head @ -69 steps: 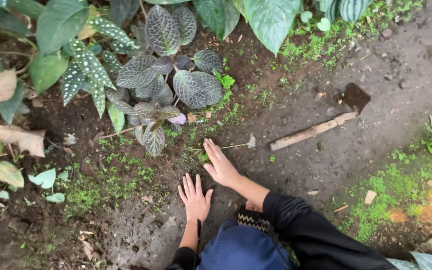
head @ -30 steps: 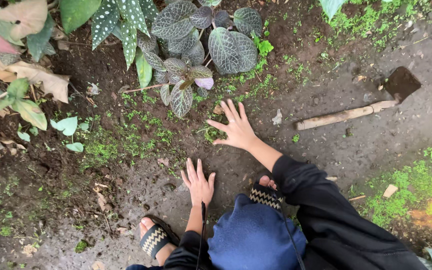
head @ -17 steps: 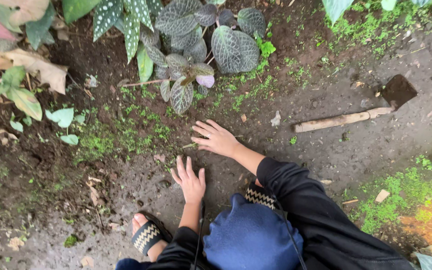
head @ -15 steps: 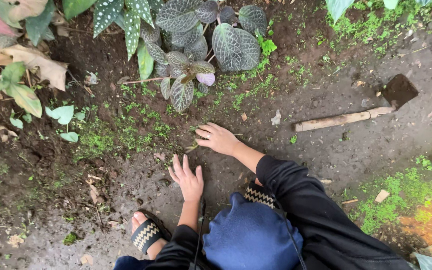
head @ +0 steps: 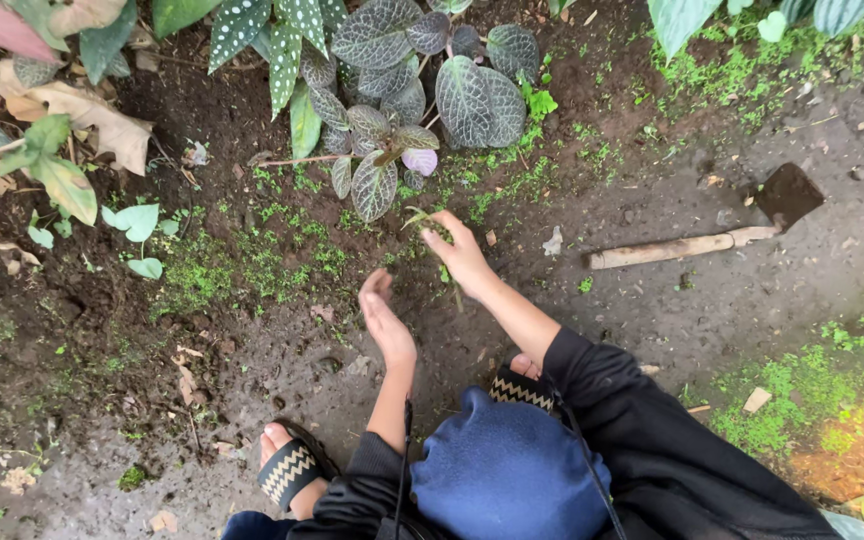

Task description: The person uses a small hand hoe to loosen soil and remove weeds from a garden bed. They pull up weeds by hand and place them aside, working along a narrow path between various potted and ground plants.

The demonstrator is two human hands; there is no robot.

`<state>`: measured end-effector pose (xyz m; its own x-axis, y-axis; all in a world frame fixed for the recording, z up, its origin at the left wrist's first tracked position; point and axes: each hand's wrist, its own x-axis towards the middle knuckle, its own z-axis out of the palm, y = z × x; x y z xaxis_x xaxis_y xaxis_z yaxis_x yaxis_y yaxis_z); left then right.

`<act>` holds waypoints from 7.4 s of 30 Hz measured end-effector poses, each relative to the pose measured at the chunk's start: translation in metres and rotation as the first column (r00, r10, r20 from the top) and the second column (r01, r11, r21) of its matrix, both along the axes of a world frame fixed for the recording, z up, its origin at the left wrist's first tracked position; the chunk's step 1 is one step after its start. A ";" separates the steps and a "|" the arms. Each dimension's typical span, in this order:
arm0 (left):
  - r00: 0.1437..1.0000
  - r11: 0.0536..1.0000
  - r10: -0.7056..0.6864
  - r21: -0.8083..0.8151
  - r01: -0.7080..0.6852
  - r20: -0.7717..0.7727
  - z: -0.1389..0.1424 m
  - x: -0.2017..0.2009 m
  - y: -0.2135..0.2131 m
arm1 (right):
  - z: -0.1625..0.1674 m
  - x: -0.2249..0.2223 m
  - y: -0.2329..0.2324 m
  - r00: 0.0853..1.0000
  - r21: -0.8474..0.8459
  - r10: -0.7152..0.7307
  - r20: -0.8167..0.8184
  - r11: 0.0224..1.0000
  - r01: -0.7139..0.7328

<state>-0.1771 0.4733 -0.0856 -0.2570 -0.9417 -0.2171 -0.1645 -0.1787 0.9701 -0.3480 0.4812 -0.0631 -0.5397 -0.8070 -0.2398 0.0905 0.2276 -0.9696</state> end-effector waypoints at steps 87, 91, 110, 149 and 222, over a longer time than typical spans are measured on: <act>0.641 0.515 0.766 0.636 -0.574 -0.042 0.105 0.521 -0.343 | 0.258 0.500 -0.301 0.530 -0.044 0.842 -0.100 0.528 -0.848; 0.759 0.608 0.650 0.634 -0.477 -0.052 0.116 0.480 -0.379 | 0.238 0.478 -0.315 0.530 0.074 0.779 -0.335 0.583 -0.809; 0.850 0.560 -0.493 0.679 0.475 -0.187 0.111 0.075 -0.368 | 0.064 -0.133 0.156 0.200 0.171 -0.493 -0.847 0.103 0.980; 0.329 0.445 -0.823 0.166 0.880 0.463 0.028 -0.122 -0.061 | 0.056 -0.049 0.406 0.151 0.119 -0.876 -0.459 0.108 0.987; -0.564 -0.137 -0.309 0.551 0.823 0.766 -0.018 0.038 -0.075 | 0.073 0.269 0.307 0.107 0.471 -0.787 -0.608 -0.249 0.846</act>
